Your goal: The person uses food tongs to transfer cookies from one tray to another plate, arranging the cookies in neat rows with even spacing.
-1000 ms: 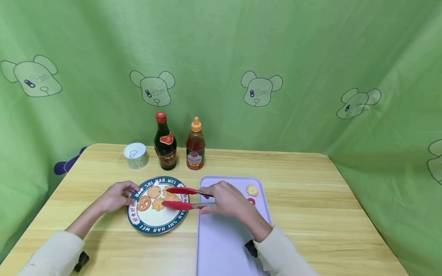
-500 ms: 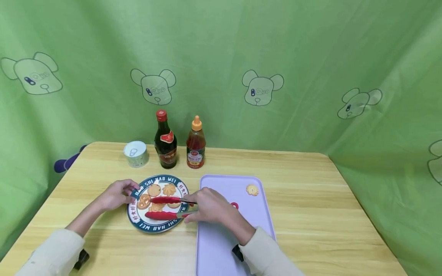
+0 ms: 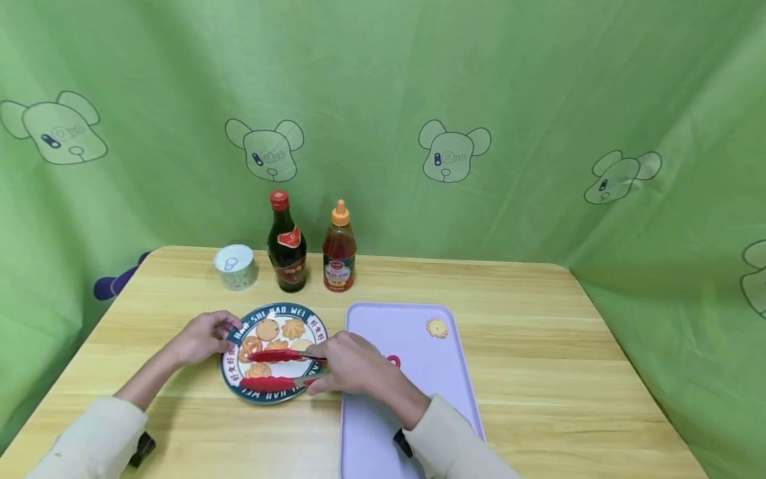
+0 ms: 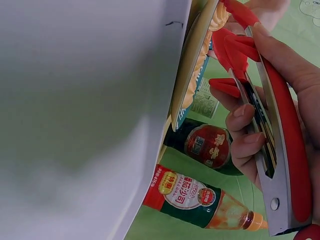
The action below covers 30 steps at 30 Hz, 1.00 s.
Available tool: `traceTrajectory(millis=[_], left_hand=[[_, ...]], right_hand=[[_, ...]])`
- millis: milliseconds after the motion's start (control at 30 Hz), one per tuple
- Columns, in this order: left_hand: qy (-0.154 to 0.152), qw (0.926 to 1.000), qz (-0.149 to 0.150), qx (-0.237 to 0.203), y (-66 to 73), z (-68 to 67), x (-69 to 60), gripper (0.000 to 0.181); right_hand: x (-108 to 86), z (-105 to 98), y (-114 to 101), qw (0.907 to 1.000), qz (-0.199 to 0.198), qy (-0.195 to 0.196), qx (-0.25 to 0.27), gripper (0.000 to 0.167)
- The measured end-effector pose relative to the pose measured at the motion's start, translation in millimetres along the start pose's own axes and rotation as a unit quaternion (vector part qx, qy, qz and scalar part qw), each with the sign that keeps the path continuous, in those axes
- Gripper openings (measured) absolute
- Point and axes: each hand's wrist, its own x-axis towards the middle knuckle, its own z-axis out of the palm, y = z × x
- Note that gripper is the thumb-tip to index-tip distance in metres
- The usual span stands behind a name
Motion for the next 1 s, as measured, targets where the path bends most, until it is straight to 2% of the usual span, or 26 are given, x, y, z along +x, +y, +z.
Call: traceTrajectory(millis=[300, 467, 733, 1000], left_hand=[[-0.002, 1.0, 0.004, -0.007, 0.2, 0.1, 0.4, 0.035], [-0.002, 1.0, 0.004, -0.001, 0.4, -1.1, 0.3, 0.036], [-0.002, 1.0, -0.001, -0.001, 0.1, -1.0, 0.5, 0.036], [-0.001, 1.0, -0.003, -0.004, -0.3, 0.3, 0.2, 0.037]], right_hand=[[-1.1, -1.6, 0.2, 0.9999, 0.006, 0.002, -0.01, 0.065], [-8.0, -7.4, 5.1, 0.9997, 0.017, 0.012, 0.013, 0.066], [-26.5, -16.0, 21.8, 0.9986, 0.029, 0.034, 0.029, 0.069], [-50.8, -22.8, 45.0, 0.9955, 0.066, 0.052, 0.044, 0.073]])
